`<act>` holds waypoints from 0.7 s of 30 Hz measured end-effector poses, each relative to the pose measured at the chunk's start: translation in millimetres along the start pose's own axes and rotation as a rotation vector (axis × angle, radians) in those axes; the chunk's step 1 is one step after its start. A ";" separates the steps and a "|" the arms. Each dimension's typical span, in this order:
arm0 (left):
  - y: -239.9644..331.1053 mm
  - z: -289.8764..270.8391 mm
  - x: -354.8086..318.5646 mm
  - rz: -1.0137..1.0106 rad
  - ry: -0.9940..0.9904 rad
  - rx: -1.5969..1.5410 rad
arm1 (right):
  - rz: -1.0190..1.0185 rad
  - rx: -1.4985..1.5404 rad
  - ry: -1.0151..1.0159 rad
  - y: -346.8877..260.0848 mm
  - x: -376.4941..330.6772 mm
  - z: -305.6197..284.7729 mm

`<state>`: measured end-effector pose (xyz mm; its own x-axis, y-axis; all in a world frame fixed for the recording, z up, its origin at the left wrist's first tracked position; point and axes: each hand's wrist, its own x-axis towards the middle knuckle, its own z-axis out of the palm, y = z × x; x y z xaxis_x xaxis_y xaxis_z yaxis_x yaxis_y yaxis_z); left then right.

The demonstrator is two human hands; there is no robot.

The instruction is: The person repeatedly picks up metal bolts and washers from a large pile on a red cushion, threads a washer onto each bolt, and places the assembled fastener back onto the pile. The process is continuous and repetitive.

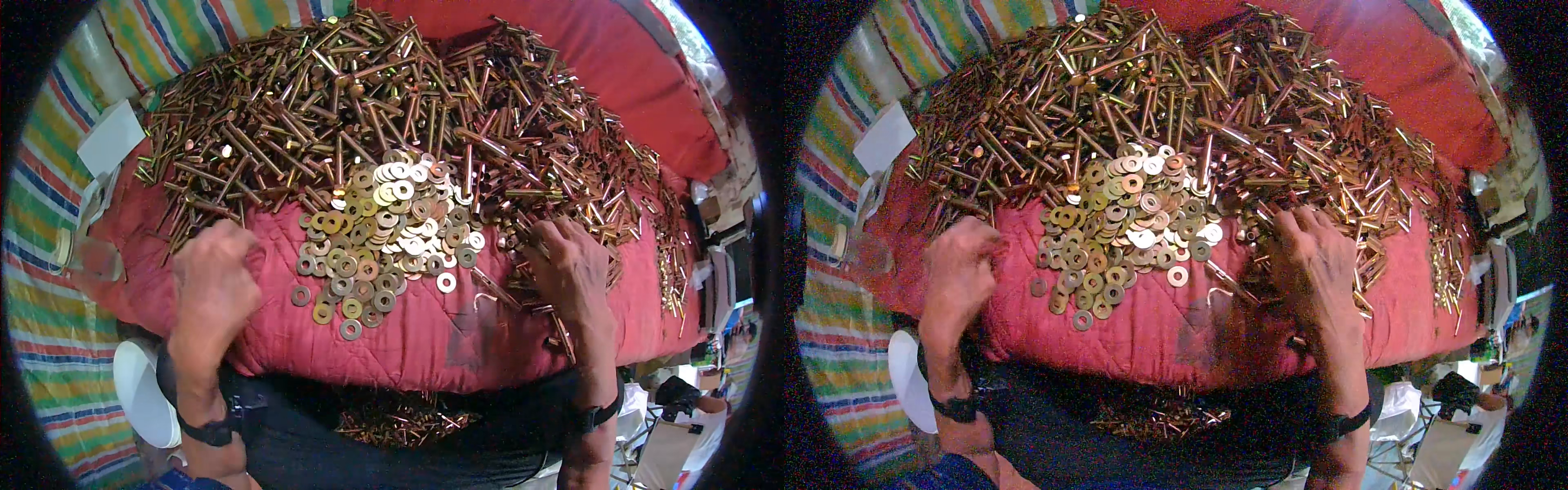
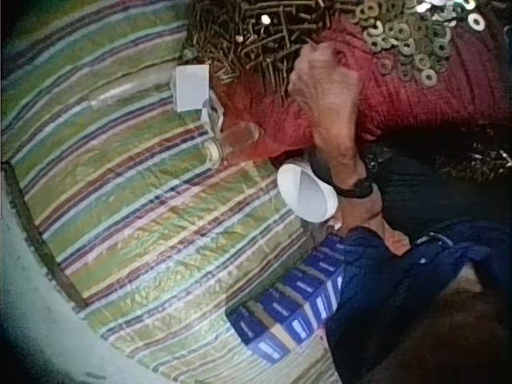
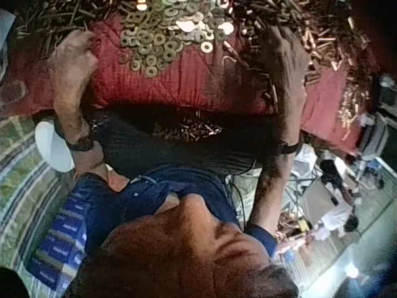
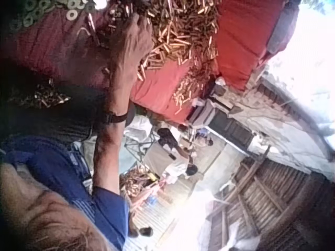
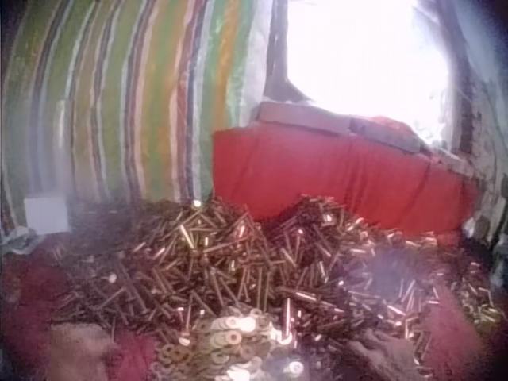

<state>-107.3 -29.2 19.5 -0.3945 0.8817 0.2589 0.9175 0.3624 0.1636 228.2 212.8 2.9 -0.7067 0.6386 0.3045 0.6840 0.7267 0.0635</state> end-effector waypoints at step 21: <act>-59.8 9.2 -5.0 0.171 -0.111 0.085 | -0.091 0.389 0.201 -10.6 6.8 -8.3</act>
<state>-159.7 -52.5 -0.3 -0.2288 0.9588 0.1686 0.9735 0.2245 0.0444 217.7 207.4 12.2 -0.6854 0.5333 0.4958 0.4742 0.8436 -0.2519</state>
